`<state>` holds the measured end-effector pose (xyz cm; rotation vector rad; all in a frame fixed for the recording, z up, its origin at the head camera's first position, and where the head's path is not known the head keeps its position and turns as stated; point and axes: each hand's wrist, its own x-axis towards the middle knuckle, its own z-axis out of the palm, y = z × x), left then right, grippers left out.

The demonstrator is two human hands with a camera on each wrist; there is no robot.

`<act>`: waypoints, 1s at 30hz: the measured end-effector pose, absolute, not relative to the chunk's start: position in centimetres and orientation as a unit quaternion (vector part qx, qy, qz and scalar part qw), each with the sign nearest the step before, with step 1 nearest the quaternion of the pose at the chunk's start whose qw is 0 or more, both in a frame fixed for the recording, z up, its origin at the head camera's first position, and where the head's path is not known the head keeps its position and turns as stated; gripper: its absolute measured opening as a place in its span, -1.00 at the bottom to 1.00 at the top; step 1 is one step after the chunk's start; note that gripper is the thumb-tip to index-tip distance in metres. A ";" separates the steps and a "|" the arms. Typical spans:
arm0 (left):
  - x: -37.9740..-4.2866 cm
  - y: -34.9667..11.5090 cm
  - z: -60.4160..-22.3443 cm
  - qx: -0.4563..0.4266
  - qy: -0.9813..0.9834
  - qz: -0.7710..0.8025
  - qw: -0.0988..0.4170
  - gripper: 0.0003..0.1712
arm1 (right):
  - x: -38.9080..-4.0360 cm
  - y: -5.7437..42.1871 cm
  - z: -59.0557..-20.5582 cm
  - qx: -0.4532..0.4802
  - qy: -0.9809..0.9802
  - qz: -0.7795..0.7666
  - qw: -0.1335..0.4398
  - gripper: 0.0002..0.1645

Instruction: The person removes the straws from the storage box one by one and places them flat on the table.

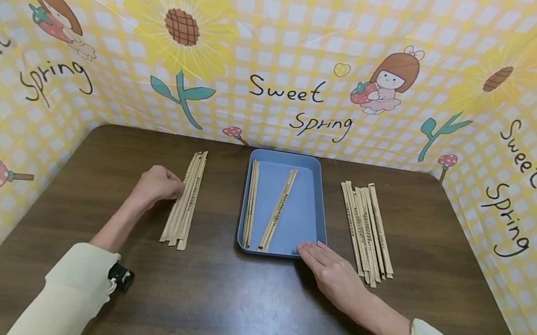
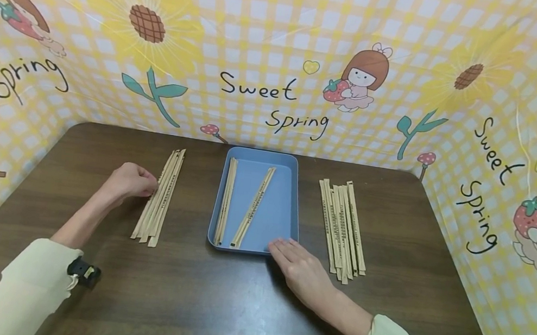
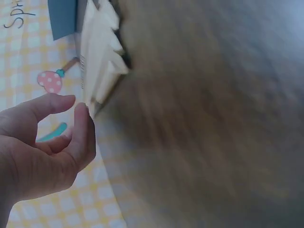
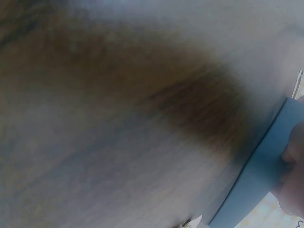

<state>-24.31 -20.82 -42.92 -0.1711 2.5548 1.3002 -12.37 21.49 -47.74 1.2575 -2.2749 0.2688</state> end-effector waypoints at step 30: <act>-25.4 -8.8 -40.0 -0.010 0.731 0.617 0.292 -0.51 | -12.3 21.5 -47.7 0.465 -0.842 0.109 0.251 -0.42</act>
